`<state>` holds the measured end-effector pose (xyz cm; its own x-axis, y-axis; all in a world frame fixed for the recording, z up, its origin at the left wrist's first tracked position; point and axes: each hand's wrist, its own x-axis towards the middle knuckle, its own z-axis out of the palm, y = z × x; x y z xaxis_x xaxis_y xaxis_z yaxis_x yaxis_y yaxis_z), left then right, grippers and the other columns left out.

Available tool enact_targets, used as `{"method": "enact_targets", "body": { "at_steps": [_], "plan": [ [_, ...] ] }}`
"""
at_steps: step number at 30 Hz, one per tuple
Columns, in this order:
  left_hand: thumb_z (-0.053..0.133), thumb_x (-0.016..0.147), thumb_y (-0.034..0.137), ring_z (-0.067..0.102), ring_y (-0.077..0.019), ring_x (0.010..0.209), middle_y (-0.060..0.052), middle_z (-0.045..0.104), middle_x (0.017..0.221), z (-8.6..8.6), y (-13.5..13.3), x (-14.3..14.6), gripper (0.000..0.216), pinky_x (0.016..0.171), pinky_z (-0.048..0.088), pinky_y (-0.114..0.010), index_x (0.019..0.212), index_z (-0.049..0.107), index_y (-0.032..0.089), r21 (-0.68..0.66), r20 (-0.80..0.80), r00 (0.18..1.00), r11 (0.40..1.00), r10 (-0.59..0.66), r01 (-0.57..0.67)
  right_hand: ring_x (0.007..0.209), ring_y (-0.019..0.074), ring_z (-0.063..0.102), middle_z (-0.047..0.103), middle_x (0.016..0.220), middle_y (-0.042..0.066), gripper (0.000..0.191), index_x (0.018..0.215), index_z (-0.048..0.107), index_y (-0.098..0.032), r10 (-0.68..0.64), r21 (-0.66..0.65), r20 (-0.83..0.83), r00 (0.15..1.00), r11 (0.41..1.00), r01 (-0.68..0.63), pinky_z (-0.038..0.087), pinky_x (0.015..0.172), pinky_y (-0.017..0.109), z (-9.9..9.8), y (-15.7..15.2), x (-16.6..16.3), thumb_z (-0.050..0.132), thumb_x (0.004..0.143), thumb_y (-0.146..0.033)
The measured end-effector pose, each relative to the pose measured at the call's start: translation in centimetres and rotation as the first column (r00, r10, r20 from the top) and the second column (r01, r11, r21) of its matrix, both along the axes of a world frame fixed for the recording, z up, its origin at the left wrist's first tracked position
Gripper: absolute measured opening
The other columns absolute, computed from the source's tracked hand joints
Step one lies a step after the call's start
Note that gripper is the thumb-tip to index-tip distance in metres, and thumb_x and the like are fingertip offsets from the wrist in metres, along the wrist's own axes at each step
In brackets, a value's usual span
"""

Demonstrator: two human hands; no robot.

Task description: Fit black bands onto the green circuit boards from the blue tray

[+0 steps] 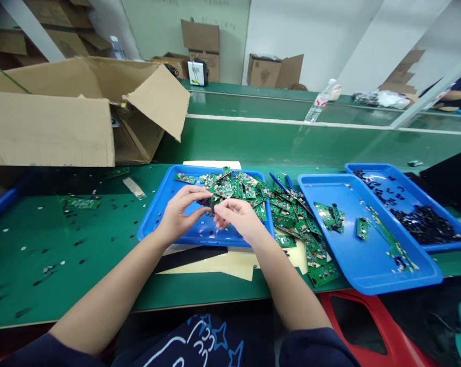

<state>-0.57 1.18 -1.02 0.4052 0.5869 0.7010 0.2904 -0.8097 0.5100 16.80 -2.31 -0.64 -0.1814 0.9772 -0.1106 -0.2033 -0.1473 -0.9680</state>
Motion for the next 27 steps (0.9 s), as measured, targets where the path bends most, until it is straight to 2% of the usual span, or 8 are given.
{"method": "enact_targets", "body": {
  "at_steps": [4,7,12,15,19,21,24,27],
  "plan": [
    [0.063,0.083,0.018,0.06,-0.0197,0.096,-0.008,0.063,0.099,-0.2,0.0,0.0,0.024,0.085,0.051,-0.036,0.106,0.064,0.02,0.054,-0.033,0.999,0.998,0.013,-0.011,0.047,0.0087,0.058,0.062,0.054,-0.002,0.031,0.06,0.059,-0.016,0.02,-0.049,-0.048,0.999,0.999,-0.022,0.047,0.048,0.021,0.2,-0.3,-0.4,0.079,0.059,-0.04],
    [0.064,0.082,0.02,0.061,-0.0193,0.093,-0.008,0.064,0.098,-0.2,0.0,0.0,0.024,0.083,0.051,-0.035,0.107,0.064,0.02,0.029,-0.016,1.0,1.0,0.009,-0.009,0.045,0.008,0.056,0.061,0.053,-0.003,0.028,0.059,0.058,-0.017,0.025,-0.093,-0.115,0.993,0.995,-0.036,0.046,0.047,0.02,0.2,-0.3,-0.4,0.079,0.059,-0.036],
    [0.068,0.079,0.028,0.062,-0.0173,0.086,-0.007,0.066,0.093,-0.2,0.0,0.0,0.024,0.076,0.053,-0.03,0.102,0.068,0.019,-0.16,0.109,0.991,0.983,-0.072,0.089,0.045,0.0085,0.055,0.059,0.053,-0.002,0.027,0.055,0.053,-0.017,0.118,-0.128,-0.241,0.963,0.98,-0.152,0.044,0.045,0.02,0.0,-0.2,-0.3,0.074,0.064,-0.033],
    [0.07,0.077,0.032,0.063,-0.0167,0.081,-0.007,0.066,0.091,-0.2,0.0,0.0,0.025,0.067,0.053,-0.027,0.099,0.07,0.019,-0.345,0.199,0.969,0.915,-0.145,0.208,0.044,0.0089,0.054,0.058,0.052,-0.002,0.022,0.058,0.055,-0.017,0.162,-0.128,-0.223,0.961,0.973,-0.193,0.044,0.045,0.021,-0.1,-0.2,-0.4,0.071,0.065,-0.031],
    [0.068,0.078,0.033,0.063,-0.0176,0.079,-0.008,0.067,0.088,0.2,-0.4,0.1,0.025,0.061,0.052,-0.026,0.097,0.071,0.017,-0.499,0.194,0.967,0.833,-0.163,0.24,0.046,0.0099,0.053,0.056,0.05,-0.003,0.019,0.059,0.053,-0.018,0.097,-0.028,-0.06,0.993,0.995,-0.099,0.044,0.05,0.024,-0.1,-0.3,-0.5,0.065,0.066,-0.031],
    [0.062,0.081,0.029,0.062,-0.0178,0.079,-0.008,0.068,0.088,0.6,-0.7,0.3,0.025,0.063,0.051,-0.026,0.102,0.07,0.016,-0.508,0.114,0.982,0.84,-0.151,0.189,0.048,0.0103,0.051,0.055,0.05,-0.004,0.016,0.06,0.052,-0.019,-0.01,0.089,0.121,0.993,0.996,-0.001,0.043,0.051,0.024,-0.1,-0.4,-0.7,0.062,0.068,-0.029],
    [0.051,0.084,0.018,0.061,-0.0167,0.079,-0.007,0.068,0.087,0.8,-1.0,0.5,0.031,0.069,0.051,-0.028,0.111,0.067,0.017,-0.452,-0.012,0.991,0.884,-0.135,0.115,0.049,0.0103,0.046,0.052,0.053,-0.004,0.013,0.06,0.051,-0.02,-0.158,0.252,0.384,0.91,0.966,0.061,0.039,0.049,0.024,-0.1,-0.6,-0.9,0.058,0.07,-0.024],
    [0.047,0.084,0.013,0.061,-0.0167,0.082,-0.006,0.067,0.087,0.8,-1.1,0.6,0.034,0.076,0.051,-0.03,0.11,0.068,0.02,-0.39,-0.061,0.988,0.914,-0.144,0.109,0.052,0.0111,0.046,0.052,0.057,-0.003,0.013,0.061,0.05,-0.02,-0.185,0.313,0.47,0.863,0.949,0.033,0.039,0.05,0.025,-0.1,-0.7,-1.0,0.056,0.072,-0.025]
  ]
}}
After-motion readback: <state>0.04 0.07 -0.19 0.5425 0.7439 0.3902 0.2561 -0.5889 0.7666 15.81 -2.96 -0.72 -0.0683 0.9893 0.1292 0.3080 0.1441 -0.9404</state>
